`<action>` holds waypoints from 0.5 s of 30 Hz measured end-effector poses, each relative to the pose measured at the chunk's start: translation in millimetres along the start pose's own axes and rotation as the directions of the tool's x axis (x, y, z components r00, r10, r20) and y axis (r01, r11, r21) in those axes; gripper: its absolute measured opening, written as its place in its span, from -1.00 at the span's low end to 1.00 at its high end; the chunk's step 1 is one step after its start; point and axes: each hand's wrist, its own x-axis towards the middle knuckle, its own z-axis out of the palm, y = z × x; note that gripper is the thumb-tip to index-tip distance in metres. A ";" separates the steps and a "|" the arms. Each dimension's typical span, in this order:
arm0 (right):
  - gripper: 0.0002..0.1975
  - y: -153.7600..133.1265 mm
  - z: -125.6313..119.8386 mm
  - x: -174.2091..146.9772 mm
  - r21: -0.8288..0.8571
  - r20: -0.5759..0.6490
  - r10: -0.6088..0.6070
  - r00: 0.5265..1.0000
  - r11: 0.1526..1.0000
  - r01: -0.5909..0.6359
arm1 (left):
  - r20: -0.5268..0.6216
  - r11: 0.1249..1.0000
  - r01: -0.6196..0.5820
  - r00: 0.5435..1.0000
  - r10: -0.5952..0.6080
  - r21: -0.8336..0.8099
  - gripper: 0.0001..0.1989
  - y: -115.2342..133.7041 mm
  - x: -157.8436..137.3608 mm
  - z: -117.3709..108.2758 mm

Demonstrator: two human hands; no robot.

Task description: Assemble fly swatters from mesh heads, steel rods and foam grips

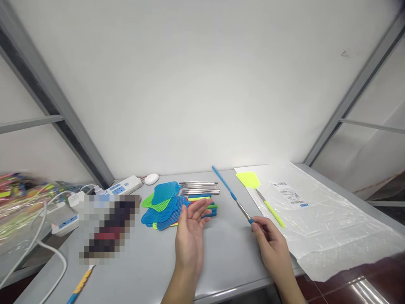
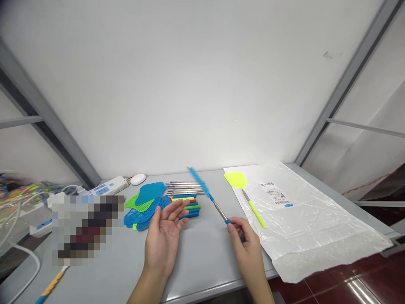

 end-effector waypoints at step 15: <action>-0.72 4.5 -49.7 94.8 -0.627 -0.164 0.007 0.986 0.771 -0.110 | 0.276 0.789 -0.241 0.957 0.094 0.566 -0.78 -10.8 -10.7 4.3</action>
